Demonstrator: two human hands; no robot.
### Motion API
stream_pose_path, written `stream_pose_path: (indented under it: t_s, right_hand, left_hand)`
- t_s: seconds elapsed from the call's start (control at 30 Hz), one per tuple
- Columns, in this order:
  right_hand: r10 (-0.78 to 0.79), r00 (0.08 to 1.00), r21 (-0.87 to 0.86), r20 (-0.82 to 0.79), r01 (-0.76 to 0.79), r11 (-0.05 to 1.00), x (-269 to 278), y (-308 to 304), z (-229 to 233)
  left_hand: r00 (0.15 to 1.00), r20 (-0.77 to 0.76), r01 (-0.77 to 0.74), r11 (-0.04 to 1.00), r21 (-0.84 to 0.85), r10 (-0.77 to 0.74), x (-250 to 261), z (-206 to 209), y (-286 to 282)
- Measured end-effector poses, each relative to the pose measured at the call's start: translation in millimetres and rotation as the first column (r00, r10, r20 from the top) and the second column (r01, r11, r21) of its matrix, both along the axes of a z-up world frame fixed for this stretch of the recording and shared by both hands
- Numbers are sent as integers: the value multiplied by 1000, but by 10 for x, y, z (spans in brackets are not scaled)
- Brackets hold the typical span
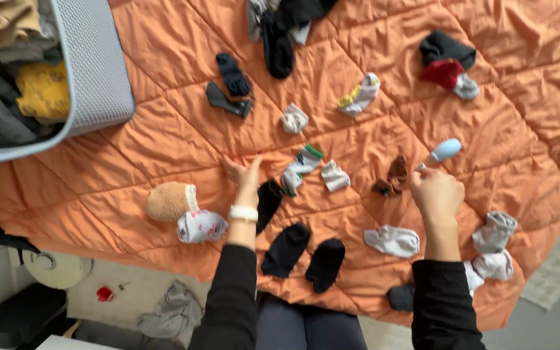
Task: Sort and match pairs of socks from a laundry basket on a bed.
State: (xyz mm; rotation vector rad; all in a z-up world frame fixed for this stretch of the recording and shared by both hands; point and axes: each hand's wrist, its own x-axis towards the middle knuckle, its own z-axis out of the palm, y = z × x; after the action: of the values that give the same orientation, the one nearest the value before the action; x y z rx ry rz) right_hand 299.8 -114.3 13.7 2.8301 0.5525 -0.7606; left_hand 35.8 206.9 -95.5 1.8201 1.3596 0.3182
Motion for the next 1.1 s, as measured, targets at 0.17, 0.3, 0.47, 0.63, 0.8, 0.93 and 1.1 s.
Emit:
stream_pose_path:
  t_s: [0.17,0.3,0.47,0.63,0.8,0.93,1.1]
  right_hand:
    - [-125,957,797,-262,288,530,468,1088,144]
    - [-39,942,829,-334,313,463,938,2268,-67]
    - [288,872,816,396,-478,325,1205,3841,-104]
    - [364,879,598,309,-477,644,1102,4063,-449]
    - [519,854,355,46,-500,790,903,3390,-226]
    - [458,889,495,12,-403,769,1056,3529,-151]
    - [298,770,583,564,-627,517,1271,4290,-323]
  left_hand:
    - [769,-532,-627,582,-518,355,919,85,498]
    - [728,-589,-674,524,-520,351,886,-818,607]
    - [943,-64,-139,210,-968,326,417,-1890,495]
    - [888,-331,-377,97,-921,319,640,-1242,591]
    - [913,-223,-278,119,-953,341,879,-955,653]
    - [741,-603,-670,263,-694,294,856,-949,650]
    - [872,-412,-465,185,-866,265,743,-1051,617]
